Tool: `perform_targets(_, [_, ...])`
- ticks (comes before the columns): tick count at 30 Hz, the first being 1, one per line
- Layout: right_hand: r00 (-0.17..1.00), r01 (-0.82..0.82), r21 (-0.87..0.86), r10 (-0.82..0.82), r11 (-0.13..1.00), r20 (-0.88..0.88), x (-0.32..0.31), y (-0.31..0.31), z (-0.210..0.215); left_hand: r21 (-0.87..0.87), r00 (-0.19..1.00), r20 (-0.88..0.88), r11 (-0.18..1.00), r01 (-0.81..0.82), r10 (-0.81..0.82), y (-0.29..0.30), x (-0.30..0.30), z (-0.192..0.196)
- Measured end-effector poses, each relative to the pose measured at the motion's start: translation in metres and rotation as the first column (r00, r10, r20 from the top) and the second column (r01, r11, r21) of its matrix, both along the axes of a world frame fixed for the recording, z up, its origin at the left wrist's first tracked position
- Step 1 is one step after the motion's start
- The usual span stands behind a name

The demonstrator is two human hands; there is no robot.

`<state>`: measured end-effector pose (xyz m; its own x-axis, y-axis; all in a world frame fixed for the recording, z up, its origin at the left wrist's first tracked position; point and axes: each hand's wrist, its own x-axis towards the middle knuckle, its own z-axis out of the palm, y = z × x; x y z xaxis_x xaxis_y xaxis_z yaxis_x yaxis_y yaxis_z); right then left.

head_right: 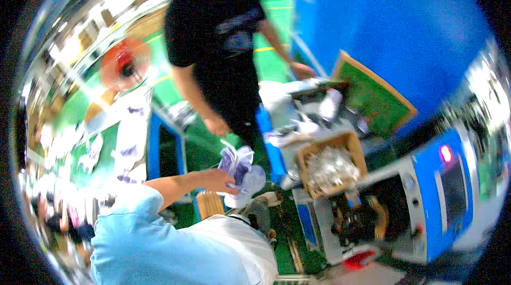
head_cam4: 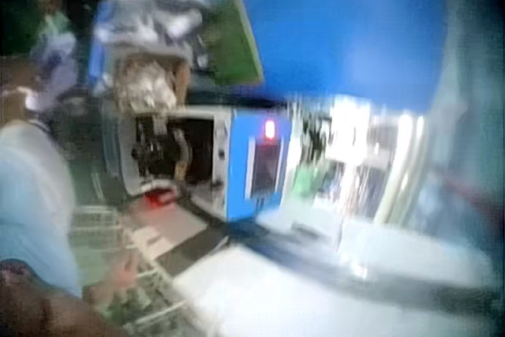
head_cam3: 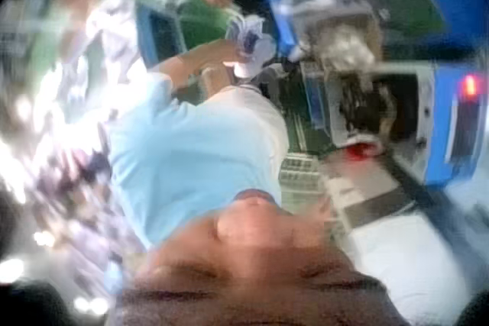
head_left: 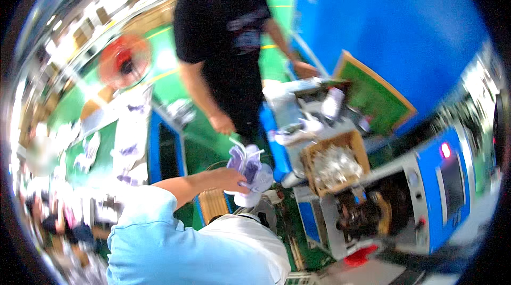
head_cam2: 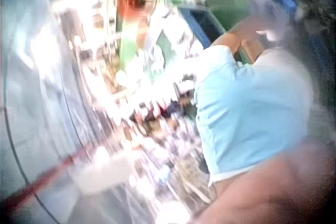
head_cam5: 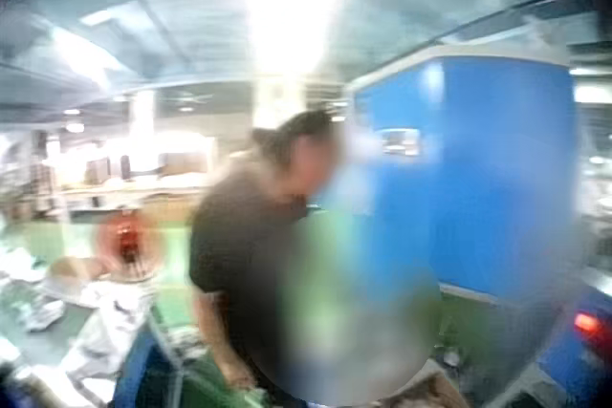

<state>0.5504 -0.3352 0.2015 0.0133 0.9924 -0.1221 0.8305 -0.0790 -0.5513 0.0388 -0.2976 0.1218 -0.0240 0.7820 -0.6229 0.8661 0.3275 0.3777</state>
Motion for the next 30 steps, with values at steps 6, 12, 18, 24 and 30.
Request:
perform_targets(6, [0.852,-0.504,-0.153,0.519,0.85,0.076,-0.024,0.101,-0.024,0.286,0.794,-0.339,0.859,-0.424,0.505,-0.183,-0.092,0.02])
perform_targets(12, [0.783,-0.577,-0.209,0.607,0.79,0.133,-0.012,0.152,-0.05,0.706,0.253,-0.478,0.539,-0.459,0.841,-0.359,-0.199,0.065])
perform_targets(18, [0.779,-0.602,-0.228,0.626,0.766,0.046,-0.04,0.185,-0.08,0.843,-0.693,-0.07,-0.329,-0.426,0.717,-0.374,-0.284,0.09])
perform_targets(24, [0.955,-0.289,-0.353,0.295,0.89,-0.037,-0.077,0.172,-0.078,0.19,0.434,0.313,0.392,-0.9,0.845,-0.105,-0.137,-0.103])
perform_targets(30, [0.986,-0.156,-0.378,0.169,0.913,0.003,-0.106,0.168,-0.054,0.49,0.849,0.193,0.702,-0.517,0.491,0.203,-0.038,-0.111])
